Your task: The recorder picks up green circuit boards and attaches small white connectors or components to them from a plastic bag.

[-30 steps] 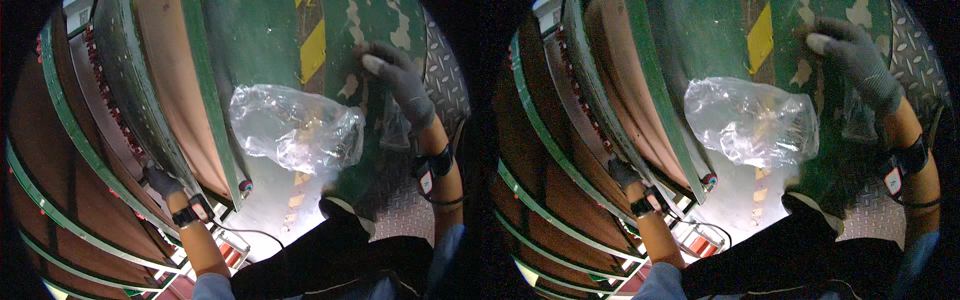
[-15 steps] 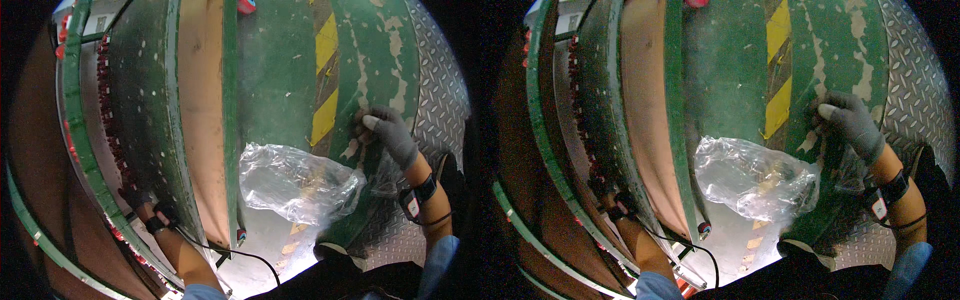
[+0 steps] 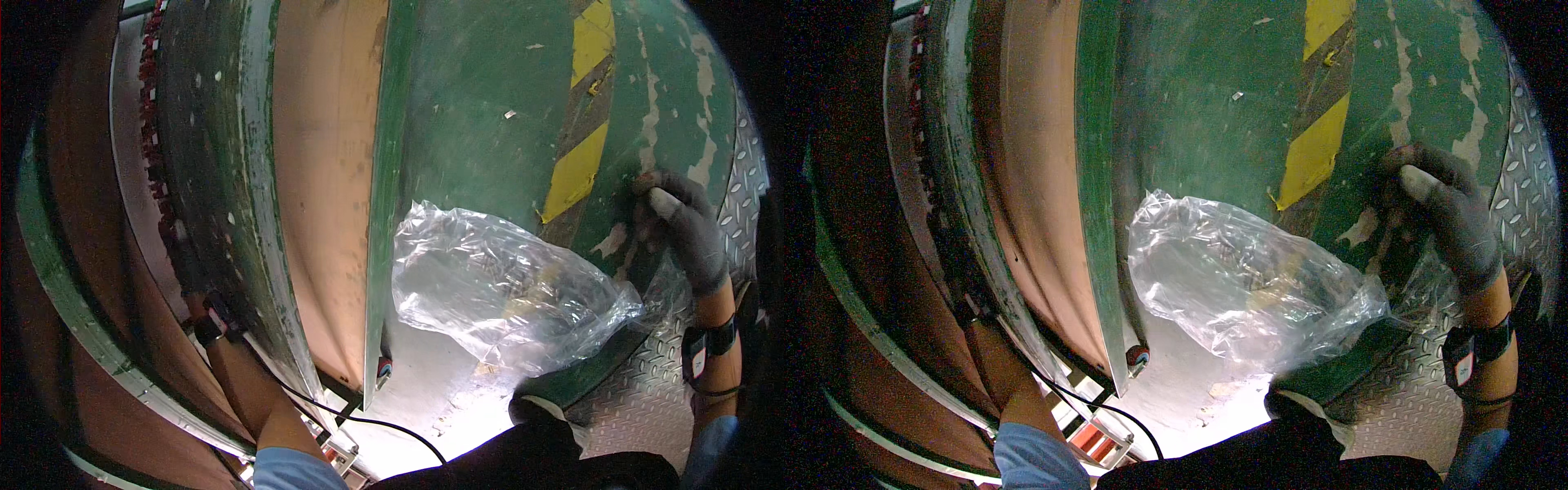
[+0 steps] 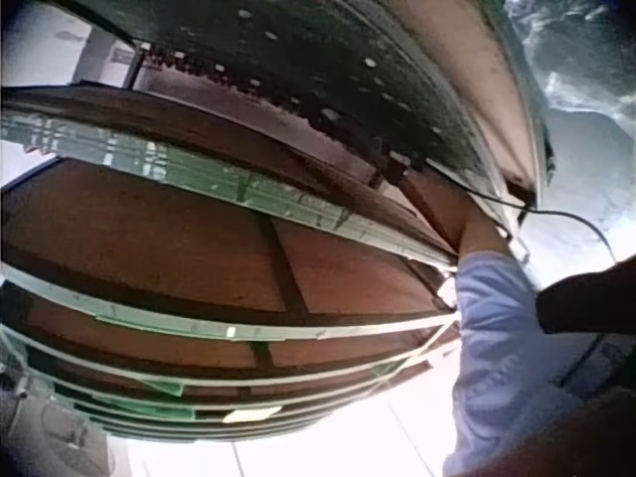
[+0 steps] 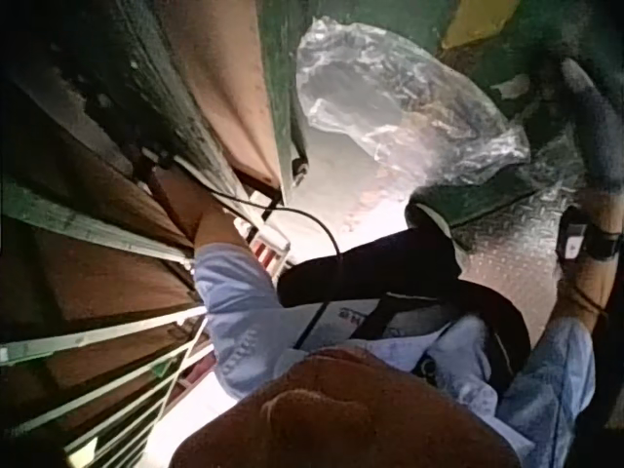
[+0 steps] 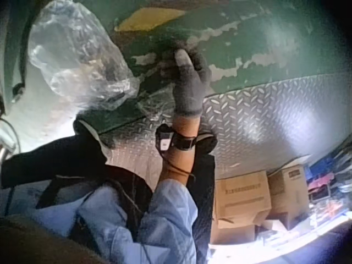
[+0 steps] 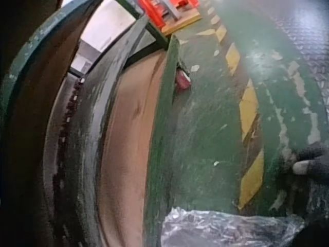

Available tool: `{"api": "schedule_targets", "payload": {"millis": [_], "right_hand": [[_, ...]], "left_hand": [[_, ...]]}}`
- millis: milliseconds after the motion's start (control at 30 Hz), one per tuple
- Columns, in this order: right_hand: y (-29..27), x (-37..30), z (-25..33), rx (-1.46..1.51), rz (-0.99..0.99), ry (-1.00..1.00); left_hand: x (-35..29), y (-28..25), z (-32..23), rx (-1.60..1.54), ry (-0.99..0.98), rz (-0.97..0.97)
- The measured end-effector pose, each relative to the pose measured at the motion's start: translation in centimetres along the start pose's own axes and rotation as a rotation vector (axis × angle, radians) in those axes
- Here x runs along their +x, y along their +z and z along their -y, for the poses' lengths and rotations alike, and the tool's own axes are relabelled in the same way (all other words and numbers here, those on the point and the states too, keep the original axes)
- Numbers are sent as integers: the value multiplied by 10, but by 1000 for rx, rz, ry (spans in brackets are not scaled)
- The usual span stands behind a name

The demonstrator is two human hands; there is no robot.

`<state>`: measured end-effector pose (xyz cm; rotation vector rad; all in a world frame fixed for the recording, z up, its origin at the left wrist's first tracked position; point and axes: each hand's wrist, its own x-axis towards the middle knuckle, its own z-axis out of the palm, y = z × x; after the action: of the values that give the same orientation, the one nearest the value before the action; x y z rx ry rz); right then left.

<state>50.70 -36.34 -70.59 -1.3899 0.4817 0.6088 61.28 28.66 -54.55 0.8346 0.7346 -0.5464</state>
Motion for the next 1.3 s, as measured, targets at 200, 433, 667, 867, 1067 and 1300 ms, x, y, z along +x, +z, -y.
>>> {"api": "schedule_targets", "payload": {"millis": [200,433,667,867,1067,1300], "right_hand": [[4,1,0,25,0,-32],[-8,2,7,26,97,17],[-4,4,8,57,77,-37],[6,6,1,69,102,-54],[-8,11,-3,7,80,-15],[1,17,-1,68,119,-50]], "left_hand": [[-8,18,14,1192,871,-455],[-60,-15,78,1541,836,-904],[-93,31,160,1827,1021,-855],[-106,27,172,1795,1079,-954],[-100,28,179,2069,983,-887],[-130,75,233,1375,476,-1592]]}}
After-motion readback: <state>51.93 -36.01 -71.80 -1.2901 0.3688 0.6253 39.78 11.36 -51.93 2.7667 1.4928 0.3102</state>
